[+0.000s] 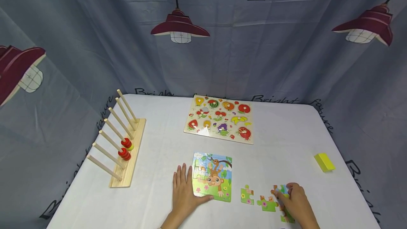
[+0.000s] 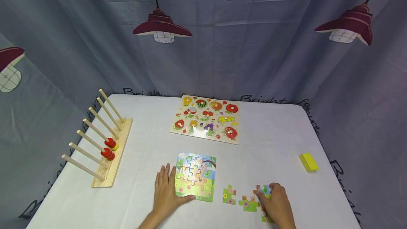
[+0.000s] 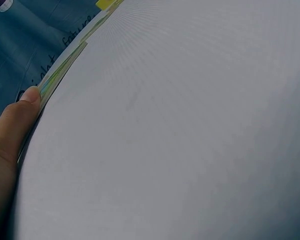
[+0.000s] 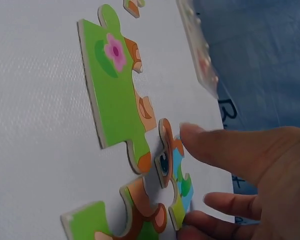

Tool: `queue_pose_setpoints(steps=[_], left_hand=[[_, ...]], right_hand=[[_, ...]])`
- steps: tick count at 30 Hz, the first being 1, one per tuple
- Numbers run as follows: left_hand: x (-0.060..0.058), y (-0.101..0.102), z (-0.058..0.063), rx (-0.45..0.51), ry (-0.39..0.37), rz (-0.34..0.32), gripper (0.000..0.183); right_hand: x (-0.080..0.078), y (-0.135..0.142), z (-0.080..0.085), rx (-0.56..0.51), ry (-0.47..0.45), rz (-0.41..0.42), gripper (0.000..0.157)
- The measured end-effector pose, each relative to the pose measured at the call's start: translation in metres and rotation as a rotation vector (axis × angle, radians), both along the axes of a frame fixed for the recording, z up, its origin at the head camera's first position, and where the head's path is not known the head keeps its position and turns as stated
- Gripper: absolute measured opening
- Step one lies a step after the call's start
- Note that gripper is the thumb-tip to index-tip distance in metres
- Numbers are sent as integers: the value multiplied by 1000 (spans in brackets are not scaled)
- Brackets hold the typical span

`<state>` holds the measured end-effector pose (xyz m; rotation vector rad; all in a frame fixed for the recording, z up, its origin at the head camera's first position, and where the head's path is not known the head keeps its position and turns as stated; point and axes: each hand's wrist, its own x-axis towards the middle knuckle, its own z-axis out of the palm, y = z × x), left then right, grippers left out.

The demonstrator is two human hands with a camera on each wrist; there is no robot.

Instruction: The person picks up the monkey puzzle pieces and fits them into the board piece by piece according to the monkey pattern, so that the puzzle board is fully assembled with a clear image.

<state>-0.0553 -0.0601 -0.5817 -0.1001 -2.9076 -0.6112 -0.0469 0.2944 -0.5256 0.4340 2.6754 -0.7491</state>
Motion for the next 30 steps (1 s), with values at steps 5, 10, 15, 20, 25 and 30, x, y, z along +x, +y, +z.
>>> queue_pose_setpoints(steps=[5,10,15,20,25,30], left_hand=[[1,0,0,0,-6,-3,126],[2,0,0,5,3,-4,126],[1,0,0,-1,11,0,126],[0,0,0,-3,8,1,126],[0,0,-1,-2,4,-3,127],[0,0,0,14,0,-4,127]], right_hand=[[-1,-5,3,58,-4,-21,101],[-1,-8,5,75,-11,-43,102],[-5,-10,8,42,2,-83,98],[-5,-10,8,33,9,-115,95],[-2,-8,8,28,37,-102,81],[0,-6,9,-4,56,-101,61]])
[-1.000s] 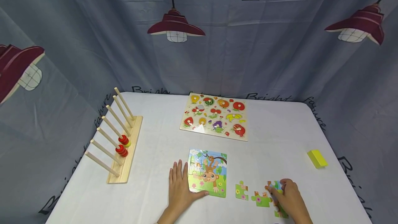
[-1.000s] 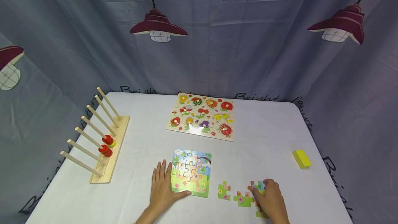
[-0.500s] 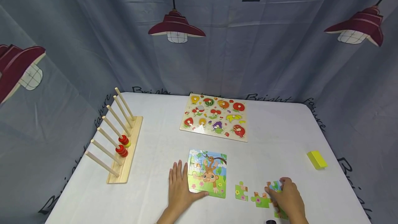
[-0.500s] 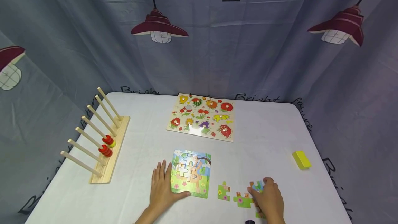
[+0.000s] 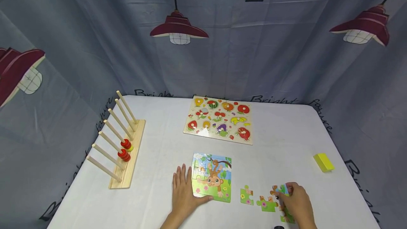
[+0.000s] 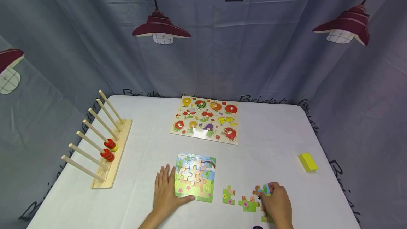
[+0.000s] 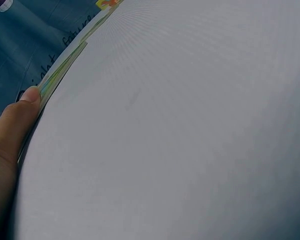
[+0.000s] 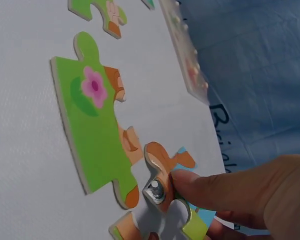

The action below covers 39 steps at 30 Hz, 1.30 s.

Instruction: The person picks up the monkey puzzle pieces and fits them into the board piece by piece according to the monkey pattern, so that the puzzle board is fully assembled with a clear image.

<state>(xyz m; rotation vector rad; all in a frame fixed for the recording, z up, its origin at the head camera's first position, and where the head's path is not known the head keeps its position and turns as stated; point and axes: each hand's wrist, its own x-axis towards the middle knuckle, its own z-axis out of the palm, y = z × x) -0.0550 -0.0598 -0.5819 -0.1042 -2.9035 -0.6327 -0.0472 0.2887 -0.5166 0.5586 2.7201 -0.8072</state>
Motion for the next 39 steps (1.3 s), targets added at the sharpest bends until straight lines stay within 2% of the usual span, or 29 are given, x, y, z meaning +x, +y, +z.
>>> queue_pose_setpoints(steps=[7,16,24,32,39], left_hand=[[0,0,0,-9,1,4,127],[0,0,-1,-30,-7,9,127],[0,0,-1,-18,-10,6,127],[0,0,-1,-14,-5,3,127],[0,0,1,-9,-35,1,127]], right_hand=[[1,-3,2,-71,21,-29,43],[-3,-20,5,-191,36,-33,44],[-13,-57,-4,-438,21,-117,46],[-21,-104,-15,-627,79,-146,40],[-29,-129,-22,-662,132,-119,36]])
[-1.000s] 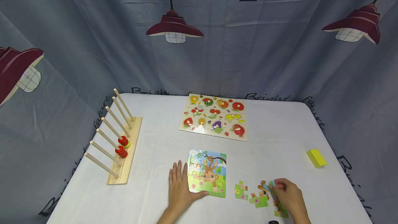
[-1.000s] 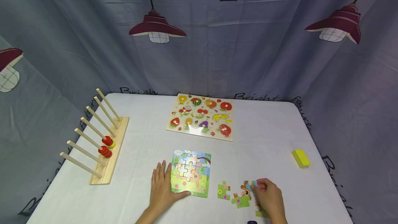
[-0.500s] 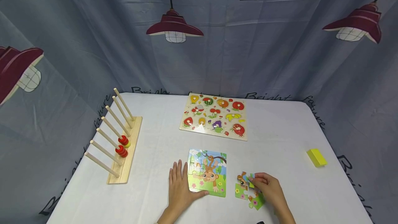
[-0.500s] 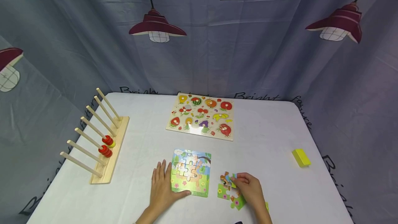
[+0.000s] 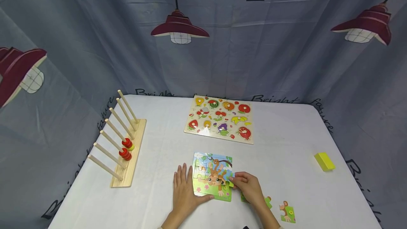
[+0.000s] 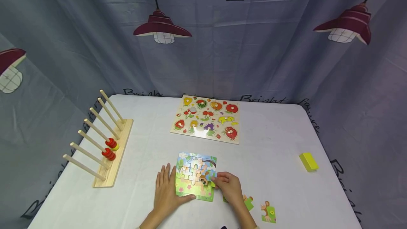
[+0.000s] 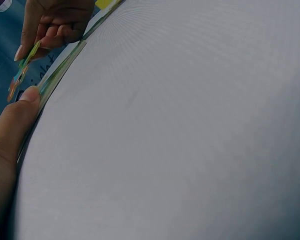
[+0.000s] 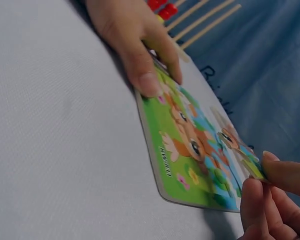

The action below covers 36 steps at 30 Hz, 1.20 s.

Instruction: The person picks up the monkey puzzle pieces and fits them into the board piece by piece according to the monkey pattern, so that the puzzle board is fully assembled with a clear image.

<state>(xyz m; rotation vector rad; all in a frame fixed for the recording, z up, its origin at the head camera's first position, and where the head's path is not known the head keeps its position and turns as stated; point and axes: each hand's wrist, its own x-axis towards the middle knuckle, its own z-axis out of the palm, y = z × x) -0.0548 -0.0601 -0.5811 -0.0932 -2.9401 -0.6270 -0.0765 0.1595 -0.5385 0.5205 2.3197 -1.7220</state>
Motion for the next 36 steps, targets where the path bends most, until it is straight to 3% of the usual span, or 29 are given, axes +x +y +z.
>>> queue_pose_setpoints(steps=[13,36], left_hand=[[0,0,2,4,-8,-1,127],[0,0,-1,-6,18,9,127]], right_hand=[[-15,-11,-10,132,42,64,29],[-17,-22,-4,363,117,95,22]])
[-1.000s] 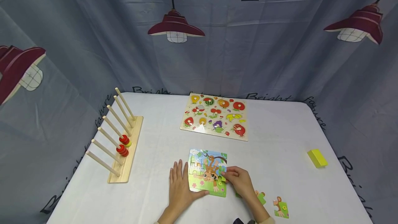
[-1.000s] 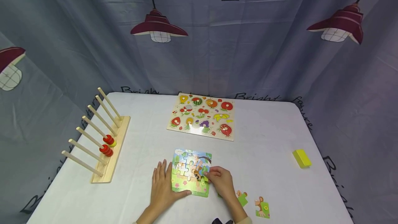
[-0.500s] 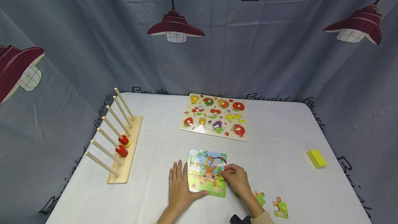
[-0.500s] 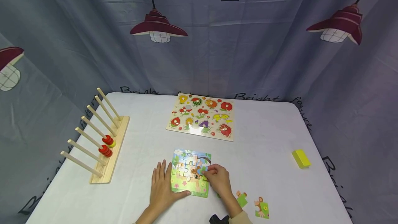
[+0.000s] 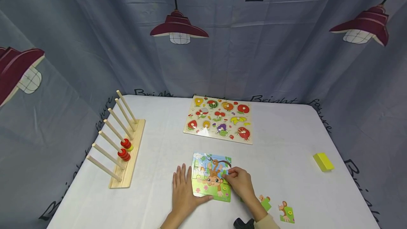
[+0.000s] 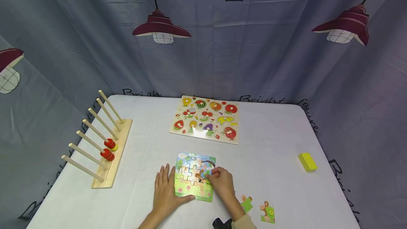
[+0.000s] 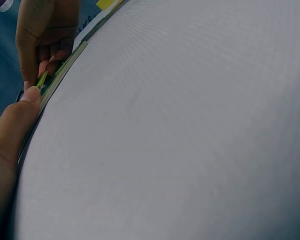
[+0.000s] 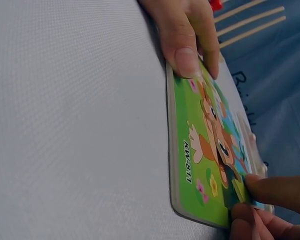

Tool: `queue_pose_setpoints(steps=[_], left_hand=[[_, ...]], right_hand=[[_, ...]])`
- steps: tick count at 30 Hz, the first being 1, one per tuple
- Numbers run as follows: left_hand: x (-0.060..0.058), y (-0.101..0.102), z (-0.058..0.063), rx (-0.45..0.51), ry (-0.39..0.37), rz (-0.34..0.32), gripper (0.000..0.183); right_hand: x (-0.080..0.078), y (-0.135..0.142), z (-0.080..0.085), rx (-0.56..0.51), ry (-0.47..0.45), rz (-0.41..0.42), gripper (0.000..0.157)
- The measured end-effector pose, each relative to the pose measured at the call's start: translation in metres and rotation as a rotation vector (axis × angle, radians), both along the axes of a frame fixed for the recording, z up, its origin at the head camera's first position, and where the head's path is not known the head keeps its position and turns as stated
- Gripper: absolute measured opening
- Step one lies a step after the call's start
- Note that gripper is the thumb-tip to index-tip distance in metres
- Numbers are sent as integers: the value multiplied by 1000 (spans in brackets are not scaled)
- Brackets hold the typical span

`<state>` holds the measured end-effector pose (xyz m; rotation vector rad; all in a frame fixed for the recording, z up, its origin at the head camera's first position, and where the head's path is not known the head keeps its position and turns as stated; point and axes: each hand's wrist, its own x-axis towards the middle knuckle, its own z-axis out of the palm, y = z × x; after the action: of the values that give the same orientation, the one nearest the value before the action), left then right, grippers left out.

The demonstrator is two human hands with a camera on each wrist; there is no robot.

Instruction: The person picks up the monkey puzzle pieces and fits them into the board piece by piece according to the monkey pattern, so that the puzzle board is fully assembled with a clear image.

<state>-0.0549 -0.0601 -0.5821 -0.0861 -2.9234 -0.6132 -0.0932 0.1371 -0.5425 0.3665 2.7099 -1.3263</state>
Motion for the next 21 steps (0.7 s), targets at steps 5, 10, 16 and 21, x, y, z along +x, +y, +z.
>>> queue_pose_setpoints(steps=[5,10,16,21], left_hand=[[0,0,1,9,1,-1,126],[0,0,1,4,-4,-3,126],[1,0,1,3,-5,-3,127],[1,0,1,13,-6,-2,127]], right_hand=[[1,-2,1,31,24,5,22],[2,-3,2,41,54,6,23],[3,-3,1,34,54,12,25],[5,-3,-2,56,91,21,28]])
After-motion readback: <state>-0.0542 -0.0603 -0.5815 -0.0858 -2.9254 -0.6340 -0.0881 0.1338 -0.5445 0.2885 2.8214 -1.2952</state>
